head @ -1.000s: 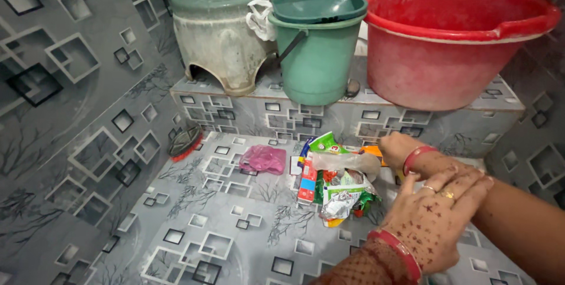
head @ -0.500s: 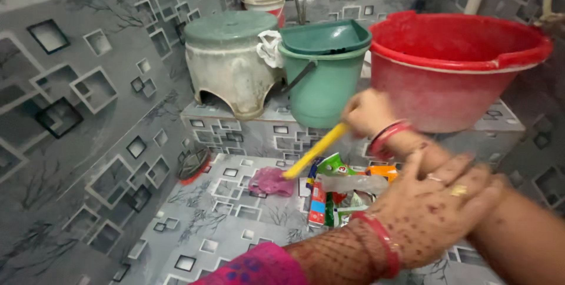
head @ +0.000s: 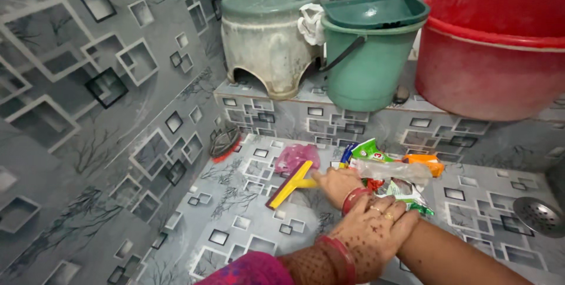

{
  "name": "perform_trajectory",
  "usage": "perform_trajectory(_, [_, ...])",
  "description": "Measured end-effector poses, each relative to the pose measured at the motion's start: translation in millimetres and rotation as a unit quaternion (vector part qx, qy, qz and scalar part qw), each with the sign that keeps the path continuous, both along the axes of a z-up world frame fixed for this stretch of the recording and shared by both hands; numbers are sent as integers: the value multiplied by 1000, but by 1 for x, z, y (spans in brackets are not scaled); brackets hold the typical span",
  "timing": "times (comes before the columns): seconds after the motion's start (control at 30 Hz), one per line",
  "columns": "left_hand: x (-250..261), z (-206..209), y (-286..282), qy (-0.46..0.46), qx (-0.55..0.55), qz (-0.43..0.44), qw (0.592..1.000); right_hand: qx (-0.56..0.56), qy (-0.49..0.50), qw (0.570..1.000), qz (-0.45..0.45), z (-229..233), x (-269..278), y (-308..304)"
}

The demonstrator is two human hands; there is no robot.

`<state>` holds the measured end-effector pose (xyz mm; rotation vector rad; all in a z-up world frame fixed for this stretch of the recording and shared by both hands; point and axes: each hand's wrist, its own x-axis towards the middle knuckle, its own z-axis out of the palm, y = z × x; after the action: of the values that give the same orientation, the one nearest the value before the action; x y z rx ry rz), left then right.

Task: The person uses a yellow brush and a green dustpan to sweep various pieces of trash from a tiled floor into a green pedal bin. The person repeatedly sweeps small items into the dustpan and empties them into the bin.

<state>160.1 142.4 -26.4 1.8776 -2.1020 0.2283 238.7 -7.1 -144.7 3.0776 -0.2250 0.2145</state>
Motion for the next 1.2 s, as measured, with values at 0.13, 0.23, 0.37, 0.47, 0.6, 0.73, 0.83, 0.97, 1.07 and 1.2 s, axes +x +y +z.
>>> perform_trajectory(0.13, [-9,-9,-19,29,-36,18,999,-77,80,992,-64,2,-11,-41])
perform_trajectory(0.23, [-24,-8,-34,89,-31,27,995,-55,172,976,-124,25,-21,-82])
perform_trajectory(0.37, [-45,4,-48,99,-79,23,992,-44,173,969,-168,62,-49,-114])
perform_trajectory(0.47, [-49,18,-51,99,-85,4,991,-75,147,973,-164,89,-48,-125])
perform_trajectory(0.6, [-42,21,-50,-28,-98,7,995,-32,117,983,-135,93,-33,-117])
perform_trajectory(0.73, [-28,3,-30,-17,-119,4,993,-22,86,995,-39,56,-18,-68])
perform_trajectory(0.83, [-12,-12,-12,-26,-94,-18,995,-8,101,995,3,30,-17,-35])
perform_trajectory(0.97, [-4,-17,-9,-58,-82,-21,995,15,142,987,-72,30,-27,-51])
perform_trajectory(1.07, [-7,-6,-15,-12,-70,-38,997,-46,205,968,-139,52,-34,-82])
perform_trajectory(1.2, [-18,9,-16,-5,-86,-36,996,-71,212,959,-175,92,-45,-102])
